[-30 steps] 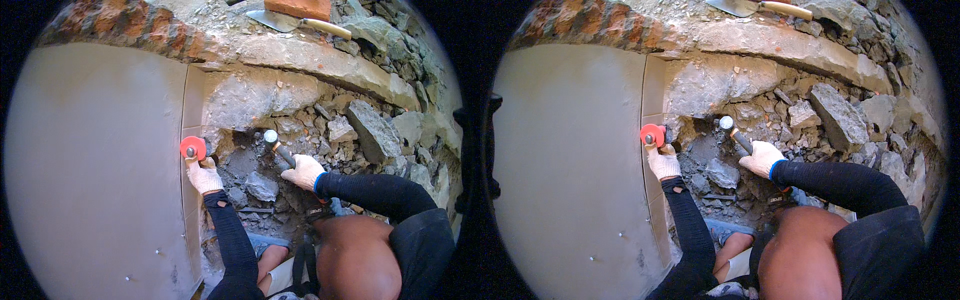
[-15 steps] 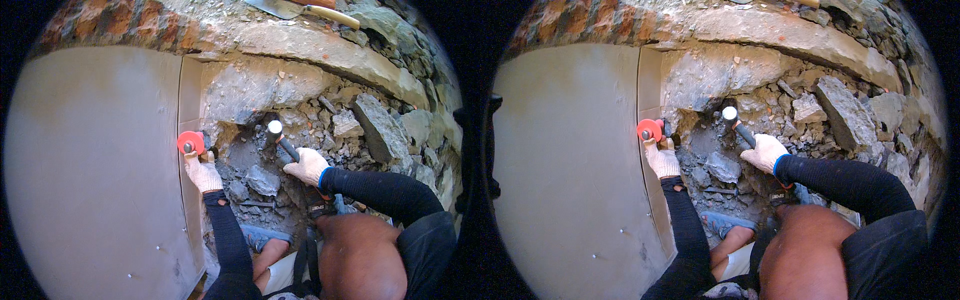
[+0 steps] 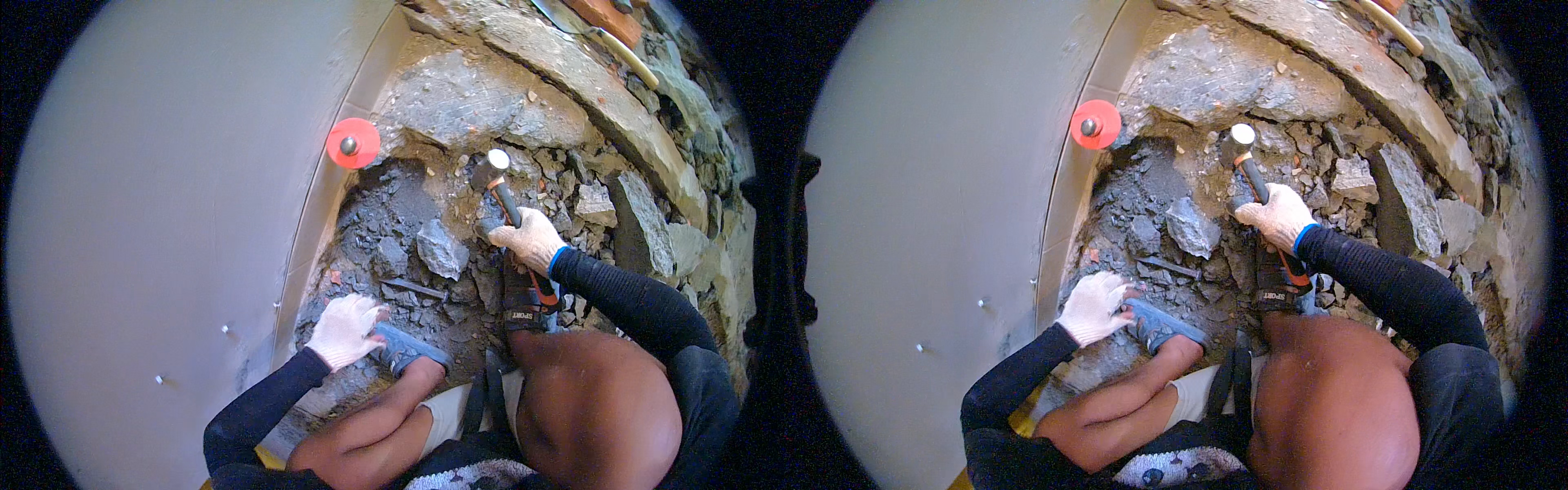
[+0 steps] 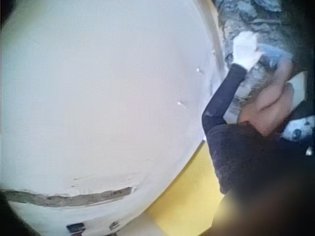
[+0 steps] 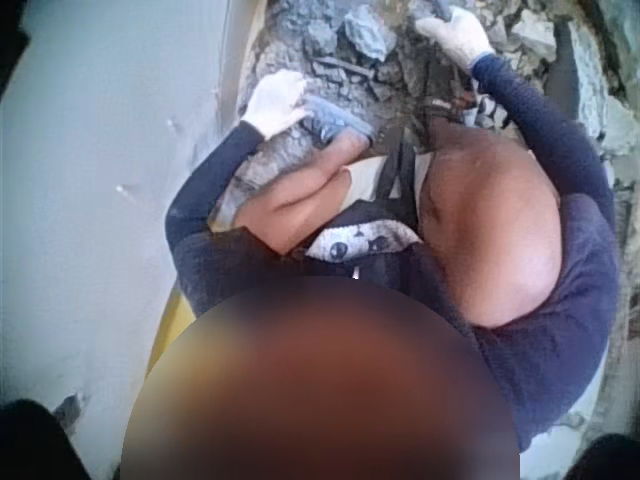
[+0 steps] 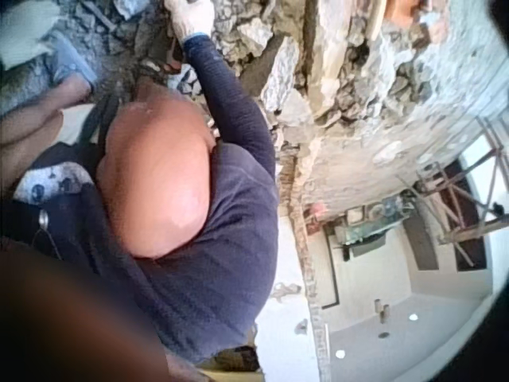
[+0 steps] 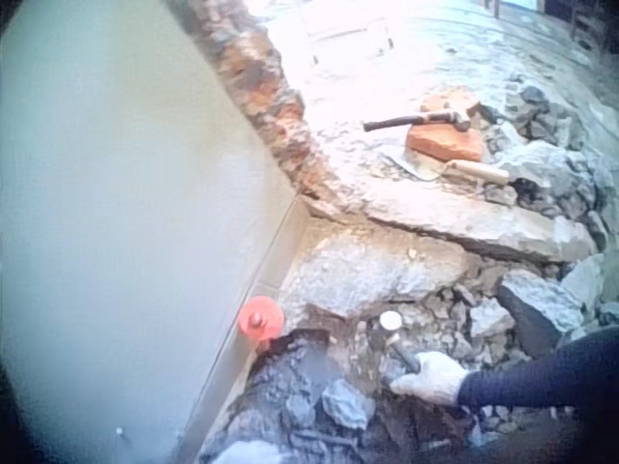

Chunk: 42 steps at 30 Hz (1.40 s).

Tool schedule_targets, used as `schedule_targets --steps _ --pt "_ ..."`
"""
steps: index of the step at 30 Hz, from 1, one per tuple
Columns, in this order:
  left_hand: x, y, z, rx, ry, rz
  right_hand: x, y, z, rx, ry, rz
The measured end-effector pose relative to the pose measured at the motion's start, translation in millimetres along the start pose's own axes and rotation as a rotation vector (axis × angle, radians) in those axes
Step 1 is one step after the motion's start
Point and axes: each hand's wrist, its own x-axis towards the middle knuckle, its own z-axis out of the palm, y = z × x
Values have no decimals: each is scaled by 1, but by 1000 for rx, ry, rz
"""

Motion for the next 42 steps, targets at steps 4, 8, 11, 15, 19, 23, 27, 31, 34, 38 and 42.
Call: schedule_targets --steps 4,8,11,15,19,23,27,31,34,38,42 --pt "38 13 45 69 265 20 -4 -32 -1 -254 -9 -98" --pt "69 17 84 74 319 49 -8 -71 15 -448 -61 -176" --pt "79 7 101 158 237 -31 -4 -95 31 -564 -57 -277" --pt "86 0 121 84 398 41 4 -103 40 -594 -153 -170" --pt "90 2 133 100 450 17 9 -92 43 -634 -170 -154" --pt "90 -5 124 46 440 62 7 -77 53 -746 -134 -238" --pt "59 -11 105 -128 363 280 -7 -59 66 -571 -221 32" --pt "7 0 93 -800 531 235 -20 -35 86 -742 -423 -82" --pt "-6 7 86 -1598 614 58 -23 -24 103 -845 -547 -175" --pt "-6 -16 63 -1632 657 -169 -30 -35 100 -925 -383 -364" --pt "1 -30 52 -1443 761 -145 -22 -68 72 -1137 -24 -507"
